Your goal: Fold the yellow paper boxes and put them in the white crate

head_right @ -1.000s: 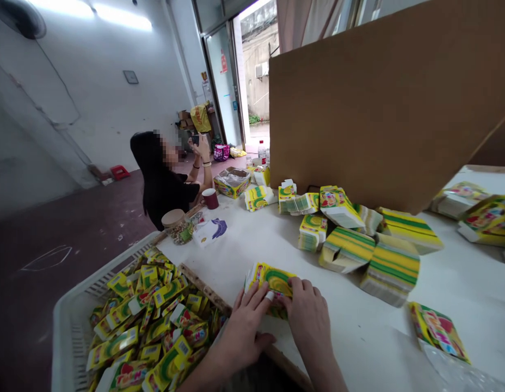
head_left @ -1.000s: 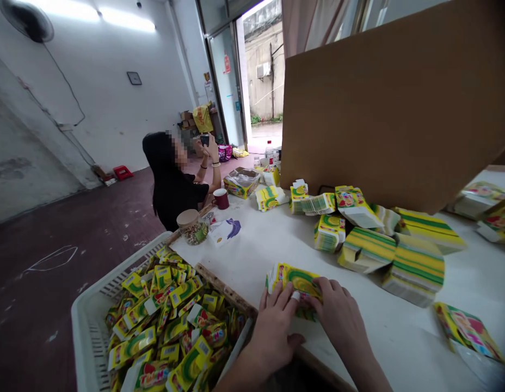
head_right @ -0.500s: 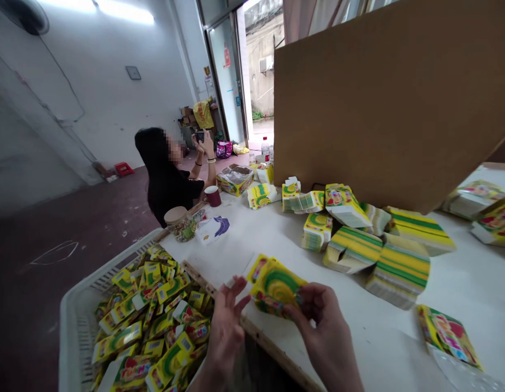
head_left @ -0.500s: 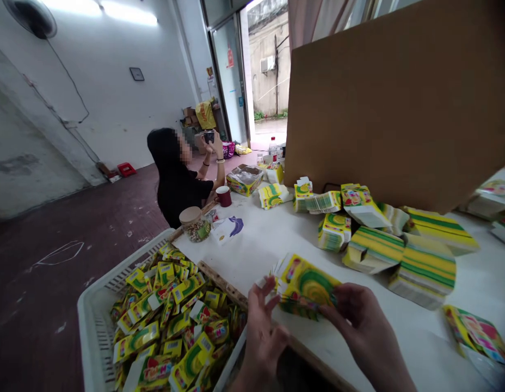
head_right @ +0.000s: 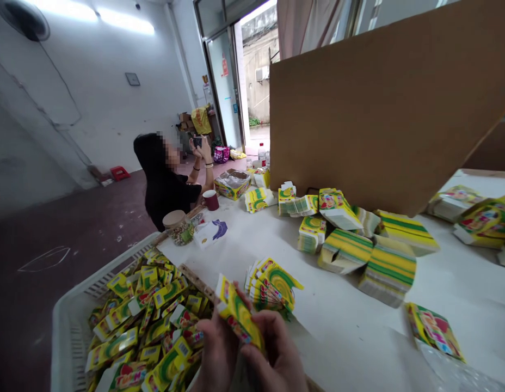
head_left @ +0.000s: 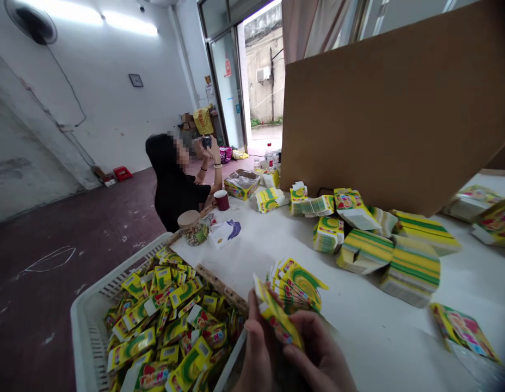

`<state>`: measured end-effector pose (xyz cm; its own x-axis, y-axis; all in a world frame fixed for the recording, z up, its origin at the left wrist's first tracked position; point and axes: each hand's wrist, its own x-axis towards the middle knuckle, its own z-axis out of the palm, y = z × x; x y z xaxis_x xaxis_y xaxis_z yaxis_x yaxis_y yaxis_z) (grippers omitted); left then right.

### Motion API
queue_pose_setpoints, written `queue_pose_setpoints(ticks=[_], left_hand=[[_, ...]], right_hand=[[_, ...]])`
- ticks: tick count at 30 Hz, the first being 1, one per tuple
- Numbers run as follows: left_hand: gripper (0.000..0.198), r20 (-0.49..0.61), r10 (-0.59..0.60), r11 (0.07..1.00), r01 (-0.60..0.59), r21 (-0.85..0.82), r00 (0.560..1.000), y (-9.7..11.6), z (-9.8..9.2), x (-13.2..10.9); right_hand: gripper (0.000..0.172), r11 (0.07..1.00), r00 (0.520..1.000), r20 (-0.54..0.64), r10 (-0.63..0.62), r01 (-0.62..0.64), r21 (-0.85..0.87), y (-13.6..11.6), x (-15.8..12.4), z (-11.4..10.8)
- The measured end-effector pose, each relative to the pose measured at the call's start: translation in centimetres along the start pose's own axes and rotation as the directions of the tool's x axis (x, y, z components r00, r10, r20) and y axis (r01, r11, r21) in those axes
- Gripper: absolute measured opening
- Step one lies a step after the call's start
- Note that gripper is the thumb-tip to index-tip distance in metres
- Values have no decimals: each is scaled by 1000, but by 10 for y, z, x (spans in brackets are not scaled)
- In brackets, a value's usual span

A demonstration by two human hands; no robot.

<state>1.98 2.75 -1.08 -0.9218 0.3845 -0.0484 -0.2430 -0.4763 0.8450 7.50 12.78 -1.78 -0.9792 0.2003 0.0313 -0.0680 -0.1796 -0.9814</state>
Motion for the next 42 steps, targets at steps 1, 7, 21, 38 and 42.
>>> queue_pose_setpoints(ticks=[1, 7, 21, 38, 42], left_hand=[[77, -10, -17, 994, 16, -107, 1000, 0, 0, 1], [28, -161, -28, 995, 12, -99, 987, -4, 1, 9], [84, 411, -433, 636, -51, 770, 802, 51, -27, 7], [64, 497, -137, 431, -400, 809, 857, -1, -31, 5], [70, 420, -170, 448, -310, 839, 892, 0, -31, 7]], right_hand=[[27, 1000, 1000, -12, -9, 9, 4, -2, 1, -3], [18, 952, 986, -83, -143, 114, -284, 1, 0, -14], [33, 220, 772, 474, -423, 595, -773, -25, 3, -48], [60, 958, 1000, 25, 3, 4, -286, 27, -5, -32], [49, 819, 980, 158, -119, 186, -543, 31, -5, -32]])
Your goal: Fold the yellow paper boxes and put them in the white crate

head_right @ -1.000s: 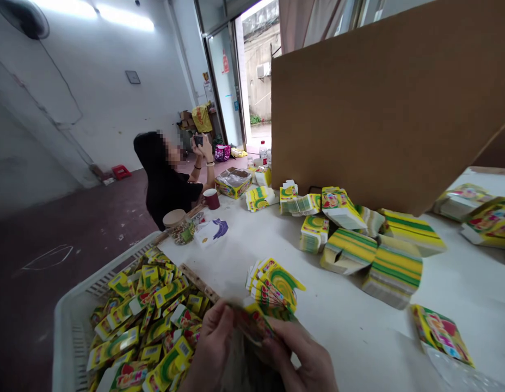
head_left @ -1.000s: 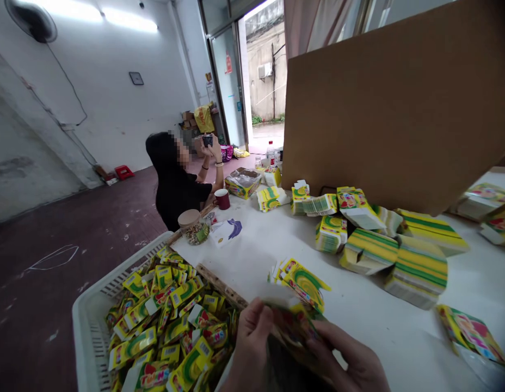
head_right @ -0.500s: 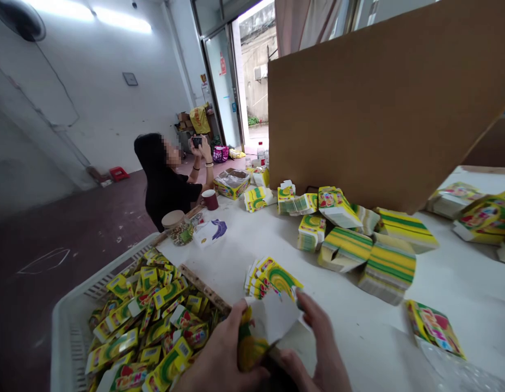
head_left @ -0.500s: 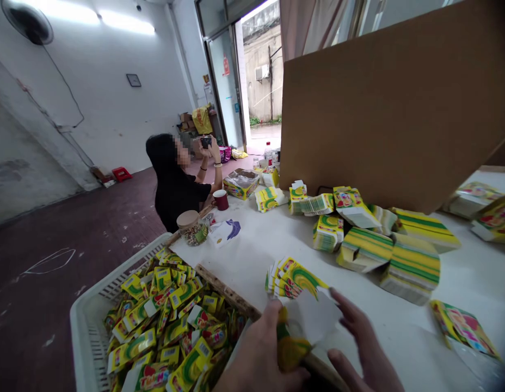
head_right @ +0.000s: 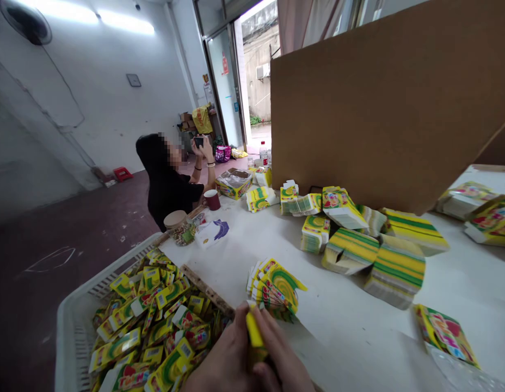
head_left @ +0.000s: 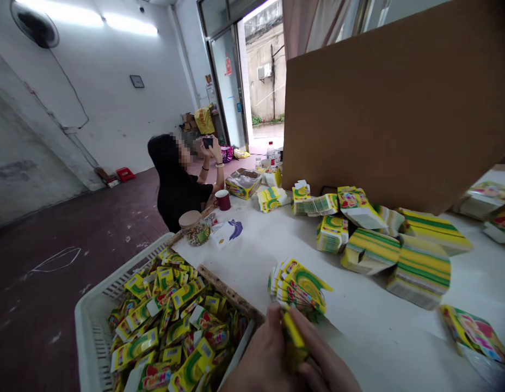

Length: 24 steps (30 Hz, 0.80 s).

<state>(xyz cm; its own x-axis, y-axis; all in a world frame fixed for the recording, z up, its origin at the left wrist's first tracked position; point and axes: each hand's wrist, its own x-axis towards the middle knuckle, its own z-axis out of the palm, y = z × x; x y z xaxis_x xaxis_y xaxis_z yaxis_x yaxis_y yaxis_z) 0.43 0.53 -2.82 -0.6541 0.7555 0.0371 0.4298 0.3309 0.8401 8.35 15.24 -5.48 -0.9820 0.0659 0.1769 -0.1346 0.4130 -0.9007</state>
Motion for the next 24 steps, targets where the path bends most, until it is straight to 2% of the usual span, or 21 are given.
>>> queue_pose_setpoints(ticks=[2, 5, 9, 13, 16, 19, 22, 24], left_hand=[[56, -15, 4, 998, -3, 59, 1000, 1, 1, 1], [45, -72, -84, 996, 86, 37, 994, 7, -4, -1], [56, -31, -123, 986, 119, -120, 992, 17, -21, -6], [71, 43, -123, 986, 127, -112, 991, 17, -34, -9], [87, 106, -119, 985, 131, -113, 987, 14, -36, -9], [86, 65, -113, 992, 117, -46, 991, 13, -30, -6], [79, -1, -104, 995, 104, -8, 995, 17, -27, -2], [70, -18, -103, 995, 103, 15, 994, 20, -33, -4]], right_hand=[[43, 992, 999, 31, -43, 46, -116, 5, -1, 3], [40, 976, 993, 49, -106, 113, -187, 14, 0, 4], [37, 969, 985, 115, -129, 149, -198, 10, 6, -3], [28, 990, 973, 211, -98, 117, -79, -11, 14, -18], [25, 994, 958, 266, -107, 108, 12, -20, 14, -26], [25, 996, 980, 186, -78, 83, -22, -15, 12, -21], [42, 994, 999, 13, -48, 49, -95, -4, 10, -7], [55, 991, 997, -60, -51, 43, -129, 1, 12, -3]])
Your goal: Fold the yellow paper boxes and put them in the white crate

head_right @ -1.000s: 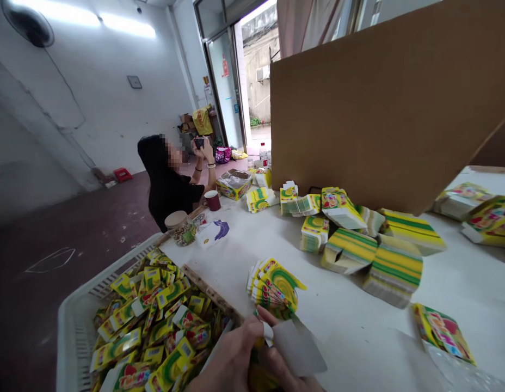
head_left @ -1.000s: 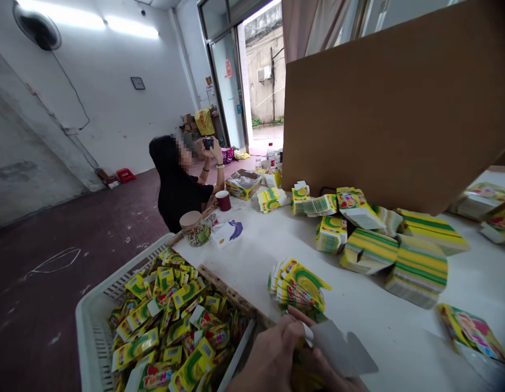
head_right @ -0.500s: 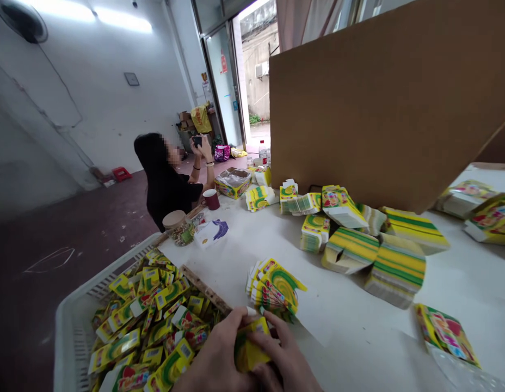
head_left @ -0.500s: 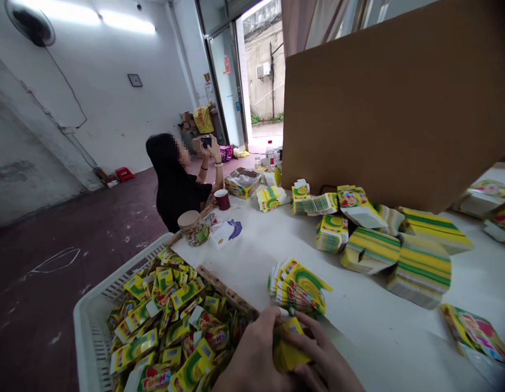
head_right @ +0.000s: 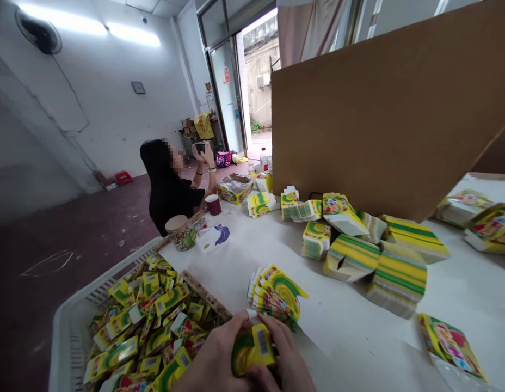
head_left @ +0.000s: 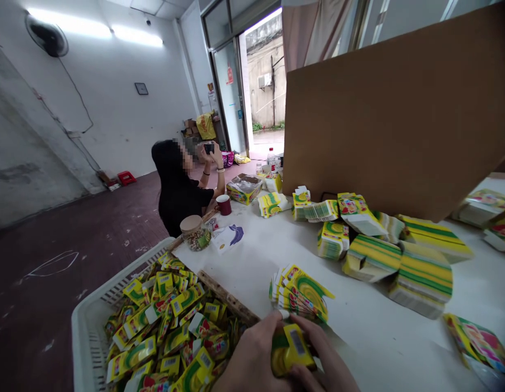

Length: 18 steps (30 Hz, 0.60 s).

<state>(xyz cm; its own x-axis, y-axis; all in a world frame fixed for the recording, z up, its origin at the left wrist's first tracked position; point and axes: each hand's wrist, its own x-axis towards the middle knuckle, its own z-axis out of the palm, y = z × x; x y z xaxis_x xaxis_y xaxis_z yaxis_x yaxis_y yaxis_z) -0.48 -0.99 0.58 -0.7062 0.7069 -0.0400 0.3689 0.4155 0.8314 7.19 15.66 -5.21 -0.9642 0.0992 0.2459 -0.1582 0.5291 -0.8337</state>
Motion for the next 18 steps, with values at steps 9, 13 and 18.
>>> queue_pose_setpoints(ticks=[9, 13, 18], left_hand=[[54, -363, -439, 680, 567, 465, 822, -99, -82, -57], [56, -338, -395, 767, 509, 391, 854, -114, -71, -58], [47, -189, -76, 982, 106, 156, 979, -62, -24, -16]], right_hand=[[36, 872, 943, -331, 35, -191, -452, 49, 36, -26], [25, 865, 965, -261, 33, -158, -476, 61, 40, -18], [24, 875, 979, -195, 55, -141, -462, 51, 41, -22]])
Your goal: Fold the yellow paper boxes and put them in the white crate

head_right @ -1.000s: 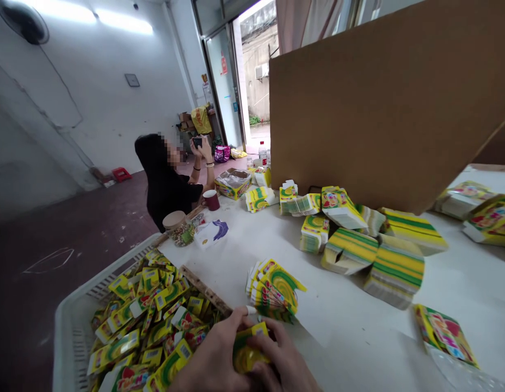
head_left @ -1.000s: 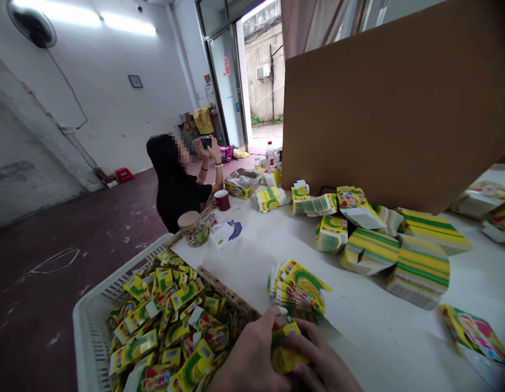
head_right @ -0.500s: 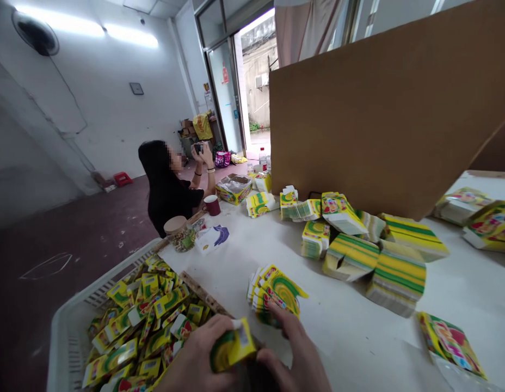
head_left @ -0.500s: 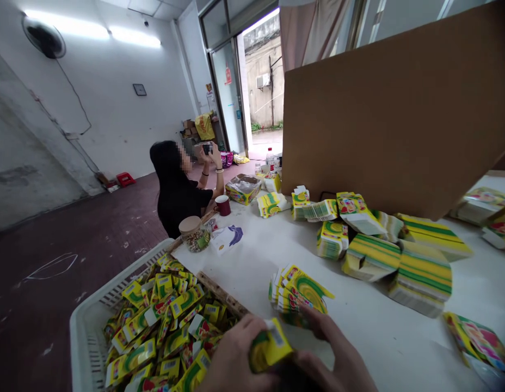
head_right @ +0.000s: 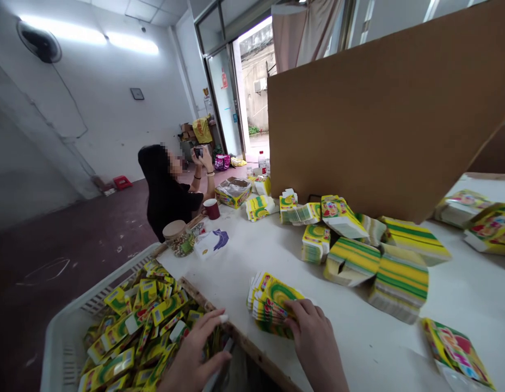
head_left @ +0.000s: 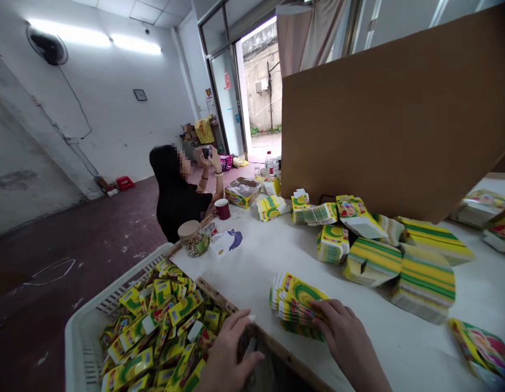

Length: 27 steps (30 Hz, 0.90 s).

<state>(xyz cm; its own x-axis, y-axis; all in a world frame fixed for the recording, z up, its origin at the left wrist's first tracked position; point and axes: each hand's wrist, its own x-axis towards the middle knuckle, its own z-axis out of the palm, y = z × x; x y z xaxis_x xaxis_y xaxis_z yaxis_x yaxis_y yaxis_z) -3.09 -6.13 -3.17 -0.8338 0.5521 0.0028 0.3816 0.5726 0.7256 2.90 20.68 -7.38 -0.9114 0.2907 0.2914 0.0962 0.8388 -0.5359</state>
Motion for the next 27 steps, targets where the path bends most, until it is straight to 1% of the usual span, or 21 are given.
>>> queue_pose_setpoints(ticks=[1, 3, 4, 6, 8, 10, 12, 13, 15, 17, 19, 22, 24, 27], left_hand=[[50, 1, 62, 998, -62, -10, 998, 13, 7, 8], [59, 32, 165, 986, -166, 24, 986, 32, 20, 24], [65, 70, 192, 979, -196, 55, 979, 38, 26, 31], [73, 164, 186, 972, -206, 116, 969, 43, 35, 40], [74, 212, 147, 969, -184, 165, 966, 42, 43, 44], [71, 202, 144, 963, -184, 195, 969, 39, 49, 44], [67, 182, 166, 957, -202, 206, 969, 35, 52, 43], [65, 178, 172, 955, -208, 209, 969, 34, 53, 42], [61, 176, 175, 954, -211, 215, 969, 32, 55, 42], [58, 176, 184, 952, -220, 213, 967, 30, 56, 42], [57, 171, 202, 951, -234, 202, 965, 29, 57, 42], [58, 160, 211, 954, -239, 182, 964, 27, 60, 43], [58, 158, 199, 959, -225, 171, 967, 28, 60, 44], [61, 161, 166, 974, -187, 125, 973, 30, 60, 44]], right_hand=[[25, 1000, 1000, 10, -5, 5, -1, 0, 1, -2], [29, 1000, 999, 33, -26, 25, 10, 0, 4, -6], [32, 999, 999, 39, -37, 36, 24, 1, 5, -7], [37, 997, 999, 21, -33, 32, 69, 1, 5, -12], [38, 994, 999, -45, 19, -14, 111, -1, 4, -21], [34, 989, 987, -132, 93, -77, 123, -5, 2, -32], [30, 988, 973, -189, 131, -111, 110, -10, 2, -42], [29, 988, 972, -190, 137, -121, 92, -13, 2, -45], [26, 991, 982, -140, 130, -127, 30, -19, 3, -48], [26, 989, 990, -59, 127, -131, -62, -24, 2, -45], [27, 976, 989, -8, 149, -148, -158, -28, 2, -39], [23, 956, 982, 7, 190, -183, -227, -32, 3, -31], [19, 955, 980, 0, 200, -195, -226, -34, 5, -27], [17, 948, 978, -12, 210, -207, -241, -35, 6, -24]])
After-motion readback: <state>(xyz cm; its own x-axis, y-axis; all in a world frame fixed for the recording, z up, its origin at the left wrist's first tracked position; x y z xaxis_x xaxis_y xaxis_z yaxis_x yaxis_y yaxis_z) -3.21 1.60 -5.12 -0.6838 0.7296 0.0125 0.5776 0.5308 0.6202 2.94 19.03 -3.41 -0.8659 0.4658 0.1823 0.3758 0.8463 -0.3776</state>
